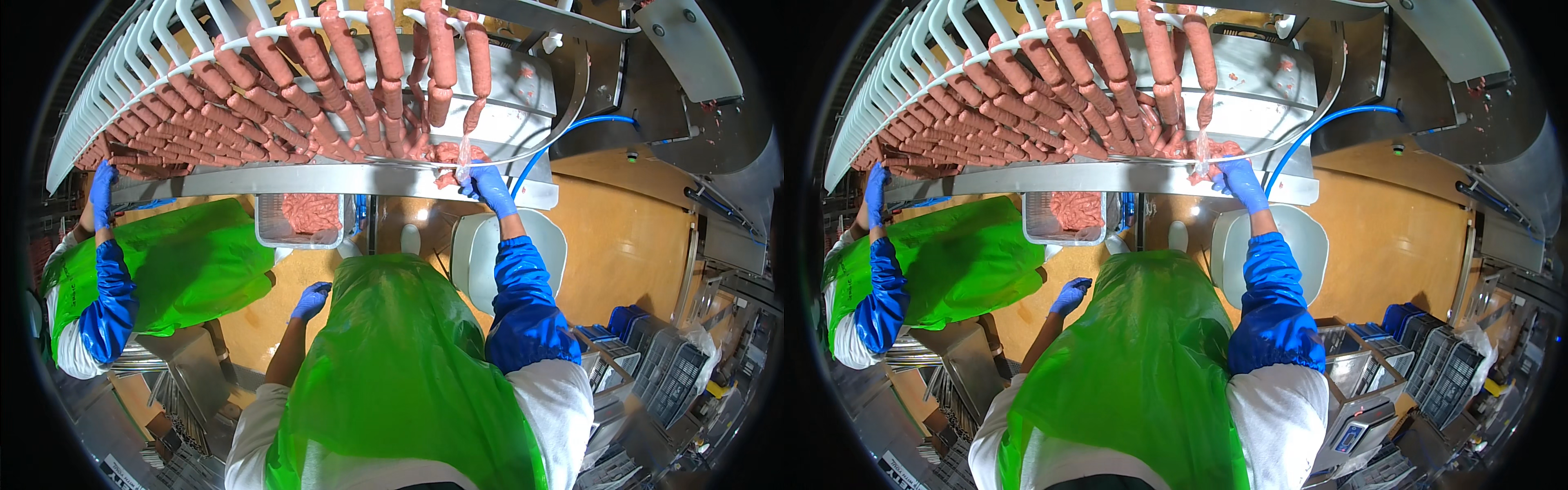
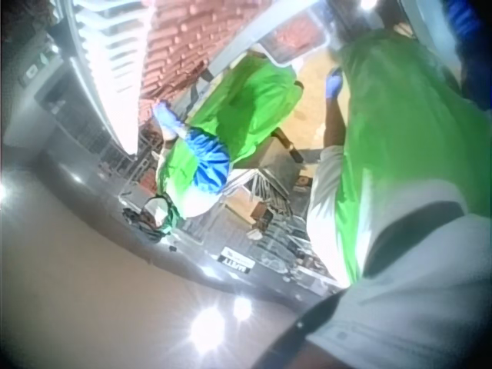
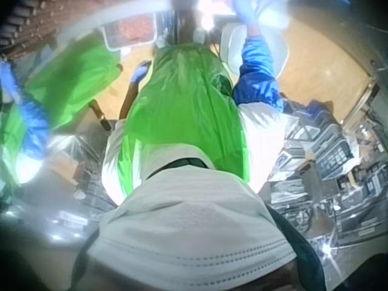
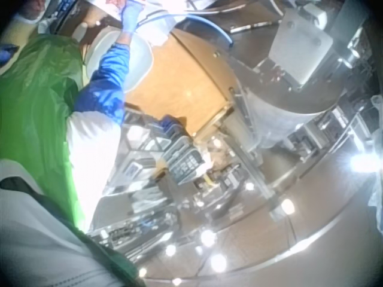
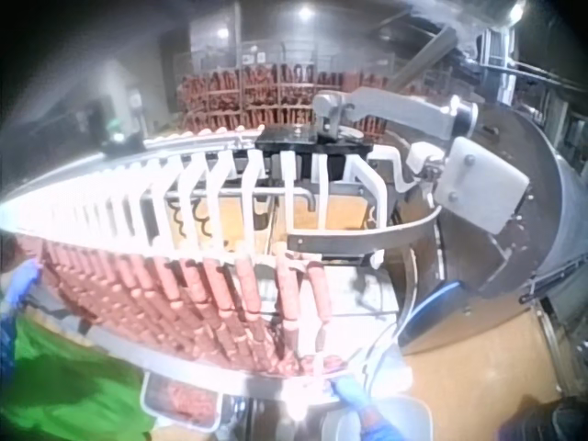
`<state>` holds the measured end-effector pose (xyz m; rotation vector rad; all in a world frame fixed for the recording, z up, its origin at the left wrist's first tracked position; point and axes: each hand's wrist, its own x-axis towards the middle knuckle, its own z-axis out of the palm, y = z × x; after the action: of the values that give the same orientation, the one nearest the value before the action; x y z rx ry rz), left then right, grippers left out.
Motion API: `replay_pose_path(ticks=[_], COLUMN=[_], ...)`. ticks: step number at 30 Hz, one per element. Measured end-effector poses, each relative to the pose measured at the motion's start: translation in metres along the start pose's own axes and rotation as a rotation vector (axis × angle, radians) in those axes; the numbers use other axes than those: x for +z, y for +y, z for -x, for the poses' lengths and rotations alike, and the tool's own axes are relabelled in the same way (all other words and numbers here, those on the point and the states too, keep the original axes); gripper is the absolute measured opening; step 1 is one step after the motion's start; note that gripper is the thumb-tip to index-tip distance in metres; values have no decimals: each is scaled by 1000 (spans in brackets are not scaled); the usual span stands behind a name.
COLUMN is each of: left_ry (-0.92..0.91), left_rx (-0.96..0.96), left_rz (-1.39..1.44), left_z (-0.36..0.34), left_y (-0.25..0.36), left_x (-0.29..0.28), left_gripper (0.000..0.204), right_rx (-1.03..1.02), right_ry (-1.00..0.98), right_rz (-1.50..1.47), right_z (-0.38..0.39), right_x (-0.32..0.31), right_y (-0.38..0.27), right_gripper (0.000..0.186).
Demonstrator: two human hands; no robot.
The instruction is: The person stands at a meat processing station, handling long strings of raw sausages moving on a conveyor belt. They manually separate the linked sausages into individual units and place them into a metal tray. The person also uses a water hose to rinse their hands and the equipment during the process.
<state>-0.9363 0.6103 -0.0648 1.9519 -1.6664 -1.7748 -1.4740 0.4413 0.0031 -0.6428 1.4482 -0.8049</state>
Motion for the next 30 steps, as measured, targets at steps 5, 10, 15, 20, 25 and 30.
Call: replay_pose_path(ticks=[5, 10, 15, 20, 25, 30], left_ry=[-43, -20, -5, -37, -62, -60], left_rx=[300, 372, 447, 173, 81, 59], left_rz=[-303, -361, -419, -162, -106, -98], left_z=[4, 7, 3, -4, -3, -11], left_y=[-53, -53, -43, -16, -9, -23], left_x=[-7, -4, -5, -7, -10, -15], left_gripper=[25, 23, 26, 32, 34, 34], right_rx=[50, 53, 28, -114, -178, -351], right_ry=[-130, -90, -97, -33, 106, 435], right_rz=[-349, -400, -373, -279, 63, 648], right_z=[9, 17, 13, -12, -16, -11], right_x=[-8, -8, -7, -14, -12, -15], right_y=[0, -11, -11, 25, 27, 14], right_gripper=[22, 30, 32, 23, 23, 26])
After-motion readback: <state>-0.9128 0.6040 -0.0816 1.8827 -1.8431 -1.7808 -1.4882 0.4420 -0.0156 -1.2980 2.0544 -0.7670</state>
